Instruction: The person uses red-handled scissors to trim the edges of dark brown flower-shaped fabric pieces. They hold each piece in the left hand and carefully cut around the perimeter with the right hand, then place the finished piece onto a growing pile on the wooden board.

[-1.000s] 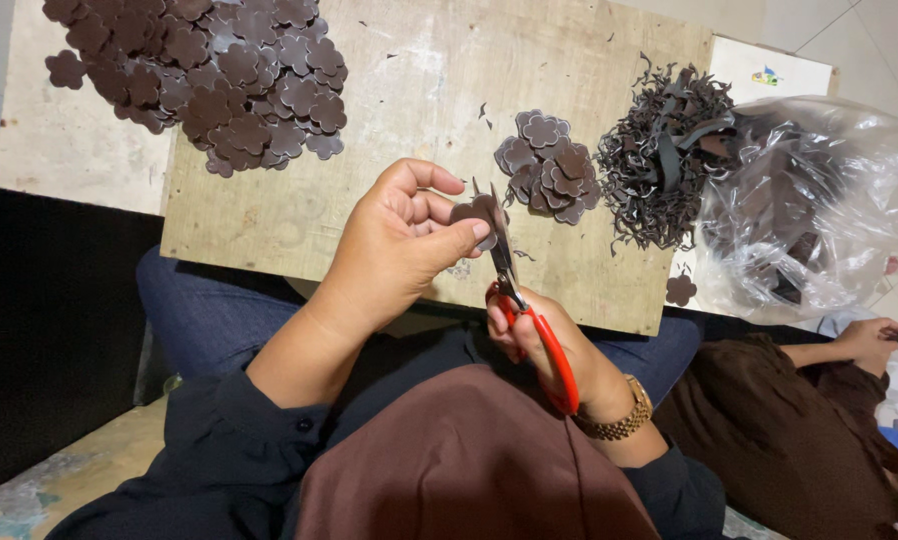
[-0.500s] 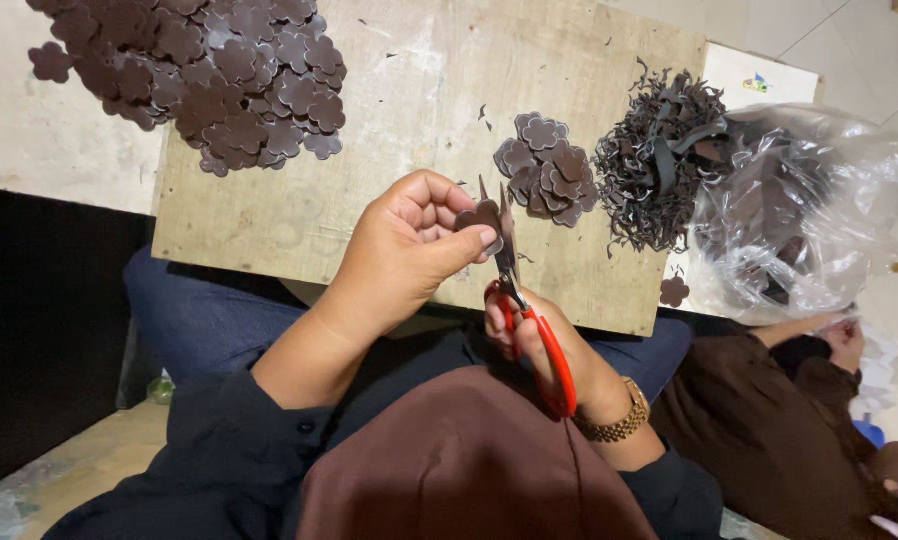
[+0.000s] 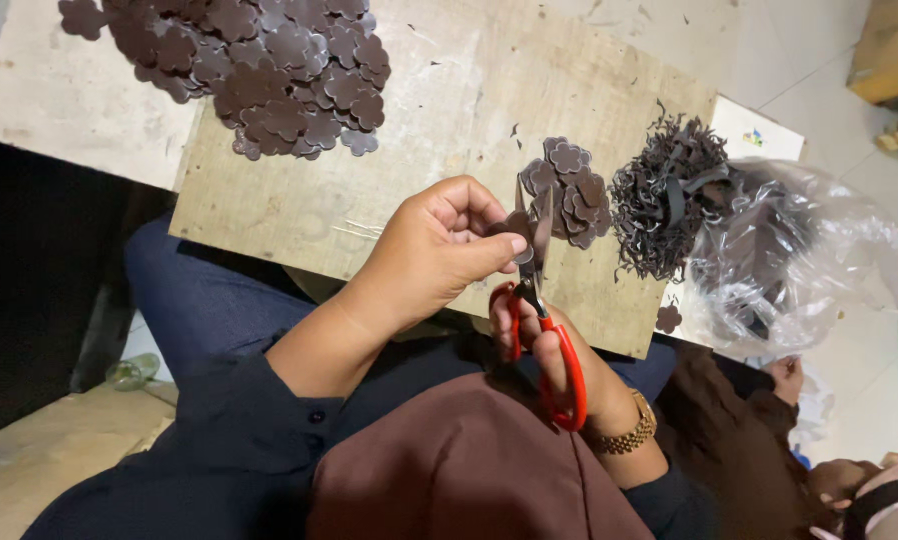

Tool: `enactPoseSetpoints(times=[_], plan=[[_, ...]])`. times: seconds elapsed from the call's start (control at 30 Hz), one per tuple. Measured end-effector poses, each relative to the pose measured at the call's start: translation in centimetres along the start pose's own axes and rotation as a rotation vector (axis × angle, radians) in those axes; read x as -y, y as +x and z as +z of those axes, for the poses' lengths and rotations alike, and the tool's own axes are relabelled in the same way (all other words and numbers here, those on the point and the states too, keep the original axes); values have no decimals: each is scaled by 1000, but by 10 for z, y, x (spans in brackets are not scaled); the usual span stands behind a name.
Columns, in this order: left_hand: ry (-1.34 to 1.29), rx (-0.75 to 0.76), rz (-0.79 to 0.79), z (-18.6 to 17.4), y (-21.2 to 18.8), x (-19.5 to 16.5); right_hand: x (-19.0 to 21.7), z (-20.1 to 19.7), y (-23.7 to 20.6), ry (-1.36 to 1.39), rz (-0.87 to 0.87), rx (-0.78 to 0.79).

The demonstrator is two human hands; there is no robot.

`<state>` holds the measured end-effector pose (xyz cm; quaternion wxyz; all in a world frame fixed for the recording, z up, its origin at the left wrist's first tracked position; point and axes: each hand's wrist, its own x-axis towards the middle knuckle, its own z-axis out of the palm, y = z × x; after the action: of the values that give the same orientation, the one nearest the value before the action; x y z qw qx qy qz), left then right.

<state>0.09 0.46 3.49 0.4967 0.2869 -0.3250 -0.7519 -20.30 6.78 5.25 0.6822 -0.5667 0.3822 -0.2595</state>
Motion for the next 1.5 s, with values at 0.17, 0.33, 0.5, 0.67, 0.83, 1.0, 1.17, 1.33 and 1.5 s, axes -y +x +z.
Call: enactPoseSetpoints(times=[0.17, 0.33, 0.5, 0.67, 0.83, 1.0, 1.17, 1.33, 1.5], plan=[[1, -30, -1, 2, 0, 0, 2, -2, 1, -51, 29, -12], [6, -9, -7, 3, 2, -3, 7, -1, 2, -117, 37, -15], [-155, 106, -181, 9, -4, -7, 14, 0, 1, -68, 42, 40], [-138, 70, -152, 10, -6, -10, 11, 1, -1, -71, 51, 32], [-143, 74, -189, 15, -8, -13, -1, 2, -1, -56, -21, 20], [-122, 59, -251, 21, -9, -15, -12, 3, 0, -68, -32, -23], [-91, 6, -232, 23, -9, -13, -12, 4, 2, -14, -16, -5], [-107, 9, -207, 20, -9, -9, -9, 8, 2, -26, -12, -40], [-134, 4, -204, 15, -7, -5, -9, 8, 2, -17, -62, -45]])
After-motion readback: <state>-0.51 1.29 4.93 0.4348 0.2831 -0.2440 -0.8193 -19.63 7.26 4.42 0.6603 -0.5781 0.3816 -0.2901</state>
